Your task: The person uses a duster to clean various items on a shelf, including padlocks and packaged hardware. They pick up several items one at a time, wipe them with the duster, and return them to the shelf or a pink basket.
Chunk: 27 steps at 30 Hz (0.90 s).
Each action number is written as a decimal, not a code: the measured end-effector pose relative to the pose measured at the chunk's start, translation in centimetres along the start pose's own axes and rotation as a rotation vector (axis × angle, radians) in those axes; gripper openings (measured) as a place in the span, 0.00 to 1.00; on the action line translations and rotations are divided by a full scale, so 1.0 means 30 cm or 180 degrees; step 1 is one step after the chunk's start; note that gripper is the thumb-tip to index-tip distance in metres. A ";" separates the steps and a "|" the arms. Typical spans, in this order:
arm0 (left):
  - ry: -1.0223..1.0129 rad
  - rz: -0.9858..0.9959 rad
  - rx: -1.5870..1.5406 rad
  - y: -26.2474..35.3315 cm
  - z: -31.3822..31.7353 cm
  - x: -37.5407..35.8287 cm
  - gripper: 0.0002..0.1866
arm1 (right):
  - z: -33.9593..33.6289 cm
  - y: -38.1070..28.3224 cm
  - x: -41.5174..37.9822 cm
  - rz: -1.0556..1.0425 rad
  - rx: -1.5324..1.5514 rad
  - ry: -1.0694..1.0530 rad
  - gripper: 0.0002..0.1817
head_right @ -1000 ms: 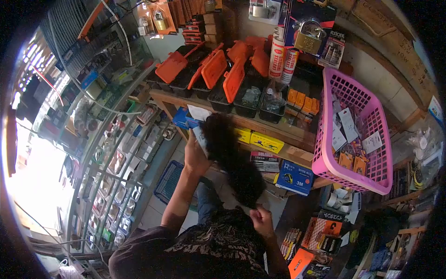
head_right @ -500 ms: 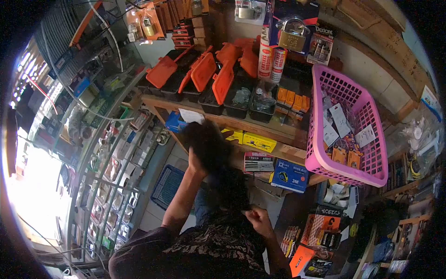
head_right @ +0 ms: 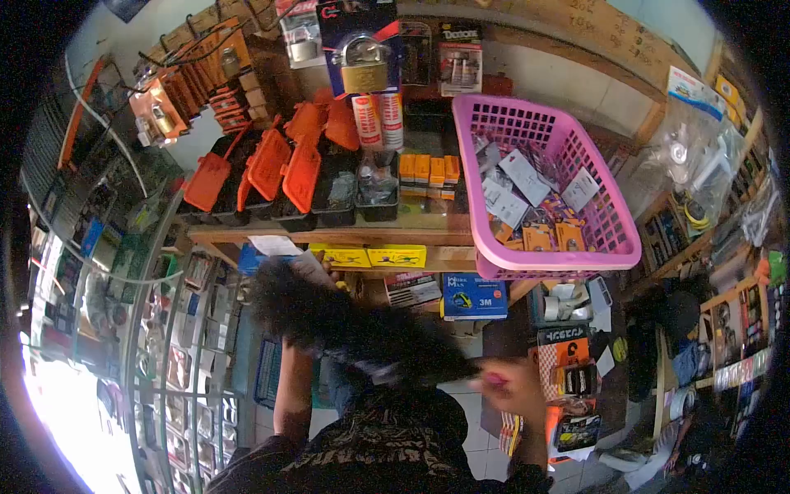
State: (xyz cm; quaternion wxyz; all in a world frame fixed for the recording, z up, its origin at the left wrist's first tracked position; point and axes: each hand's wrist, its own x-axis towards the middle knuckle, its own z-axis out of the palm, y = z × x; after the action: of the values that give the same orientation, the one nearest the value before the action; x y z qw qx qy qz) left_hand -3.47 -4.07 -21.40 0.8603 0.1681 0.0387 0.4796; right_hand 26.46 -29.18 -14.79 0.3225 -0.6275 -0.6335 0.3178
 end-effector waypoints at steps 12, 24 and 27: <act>0.0653 -0.0106 0.1038 -0.051 -0.040 0.032 0.17 | -0.591 -0.093 0.145 0.0710 -0.2668 0.2575 0.20; 0.1224 0.1445 0.2866 0.149 0.260 0.015 0.11 | -0.468 -0.303 0.425 -0.0174 -0.3360 0.2767 0.27; 0.1018 0.2051 0.2464 0.199 0.426 0.028 0.11 | -0.312 -0.526 0.453 -0.1587 -0.1889 0.2647 0.17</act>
State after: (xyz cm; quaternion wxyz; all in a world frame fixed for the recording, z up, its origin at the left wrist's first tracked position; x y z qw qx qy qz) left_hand -4.94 -3.71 -7.36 0.5275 0.4016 0.2902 0.6901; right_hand 24.64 -15.78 3.61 0.4200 -0.5950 -0.6443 -0.2334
